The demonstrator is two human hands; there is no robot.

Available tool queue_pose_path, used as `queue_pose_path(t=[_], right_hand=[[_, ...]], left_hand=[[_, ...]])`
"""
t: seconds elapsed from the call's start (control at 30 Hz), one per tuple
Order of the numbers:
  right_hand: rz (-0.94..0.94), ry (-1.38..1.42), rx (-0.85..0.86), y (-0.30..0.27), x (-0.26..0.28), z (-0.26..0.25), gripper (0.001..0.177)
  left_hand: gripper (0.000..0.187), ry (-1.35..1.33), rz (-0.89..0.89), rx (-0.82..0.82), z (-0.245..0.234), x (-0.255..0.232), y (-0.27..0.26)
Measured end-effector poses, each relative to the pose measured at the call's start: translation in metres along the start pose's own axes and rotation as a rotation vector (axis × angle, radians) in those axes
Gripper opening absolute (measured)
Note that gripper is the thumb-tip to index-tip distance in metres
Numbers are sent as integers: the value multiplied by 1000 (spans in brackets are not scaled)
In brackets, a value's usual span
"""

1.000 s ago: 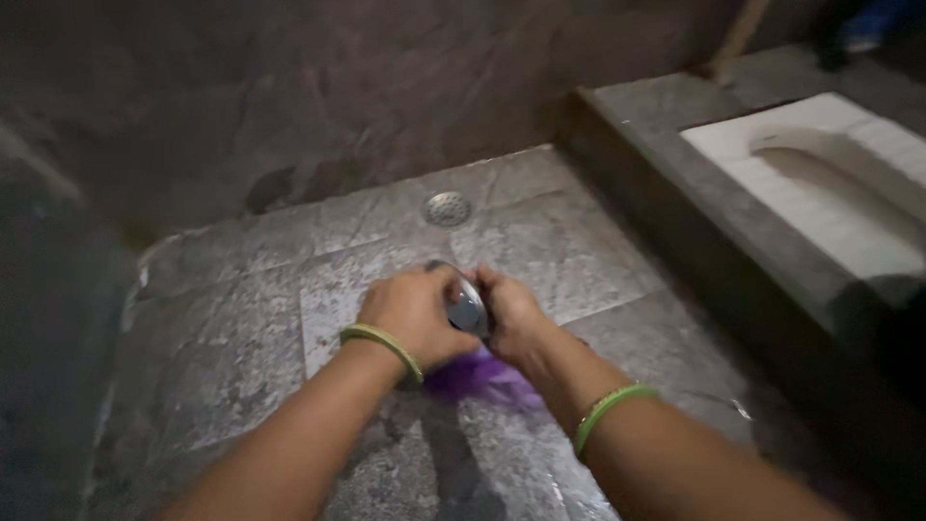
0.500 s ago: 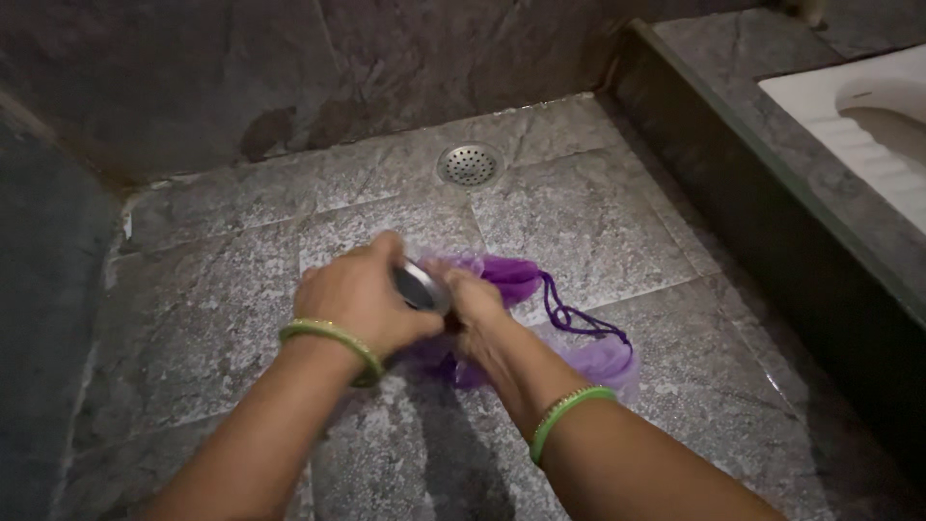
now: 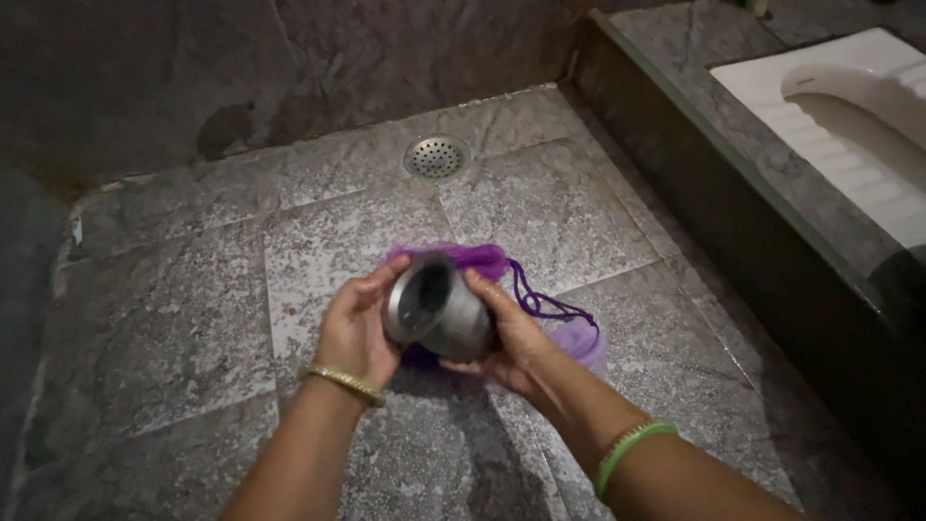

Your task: The person washes a purple and white loofah by dipping it into a basin of water and rubbing it on the tiled floor to create lather.

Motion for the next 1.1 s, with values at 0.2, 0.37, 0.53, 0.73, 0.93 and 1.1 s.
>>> queue_pose_path(t=[0.2,0.37,0.53,0.73,0.93,1.1], right_hand=[[-556,-329,-263,-4,53,-7,81],[-948,-825,-439,-32,94,16,80],[-1034,-998,-401,-61,105,51,83],[-1254,-1330,-285,-100,107,97,86],[-1485,-1408,-283,-140,123,87,84],[-965,-1155,-421,-135,161,19,89]], left_hand=[[24,-25,52,-367,-58,48,87],[36,-167,-99,-432,-65,83,112],[60,-690,-411,5,23,74,74],[40,-555,-235,679,74,52,64],[55,-433,-182,185,7,82,100],[71,-109,-154,-114,39,81,49]])
Point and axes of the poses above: each hand's wrist, its own y-axis towards the middle knuckle, its own z-axis out of the palm, x = y × z, the point moved 9 cm from there along y, towards the middle knuckle, and after that the axes turned 11 degrees about -x, right-handed, at the moved point
